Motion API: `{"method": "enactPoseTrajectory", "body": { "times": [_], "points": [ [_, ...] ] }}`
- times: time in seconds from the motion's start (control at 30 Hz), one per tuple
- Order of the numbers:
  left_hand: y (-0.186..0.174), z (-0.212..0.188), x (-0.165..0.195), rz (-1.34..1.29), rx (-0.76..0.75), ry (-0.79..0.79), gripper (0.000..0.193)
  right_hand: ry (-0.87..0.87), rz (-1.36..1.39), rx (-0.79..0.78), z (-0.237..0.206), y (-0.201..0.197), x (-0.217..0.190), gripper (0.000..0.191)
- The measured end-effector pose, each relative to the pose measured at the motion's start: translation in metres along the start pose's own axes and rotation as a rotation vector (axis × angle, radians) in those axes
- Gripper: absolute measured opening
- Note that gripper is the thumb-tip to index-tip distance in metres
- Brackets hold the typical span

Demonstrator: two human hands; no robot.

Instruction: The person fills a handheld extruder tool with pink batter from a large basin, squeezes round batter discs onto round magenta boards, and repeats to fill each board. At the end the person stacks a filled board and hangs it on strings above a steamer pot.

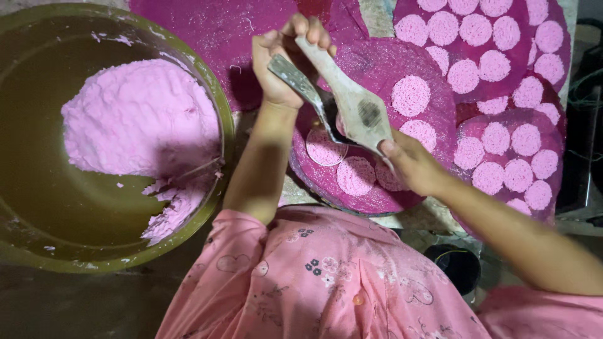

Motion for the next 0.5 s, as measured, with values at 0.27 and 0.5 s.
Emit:
{"method": "enactPoseTrajectory", "body": {
  "times": [0.27,0.5],
  "points": [
    [0.024,-0.081,-0.032,1.488,0.038,-0.381,0.041,-0.289,0.360,0.207,-0.074,-0.009,0.008,0.093],
    [0.046,-0.120,-0.052,2.102,-0.457,-0.216,0.036,-0.309,0.702,0.495,-0.128,-0.024,0.061,0.102]
  ]
}}
Point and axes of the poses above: each hand's wrist, its own z-axis towards the middle knuckle, its own y-axis out of the palm, x = y × z, the point moved 5 cm from there along z, towards the middle knuckle, and after that the axes turned 14 degrees about z, right-handed, at the moved point
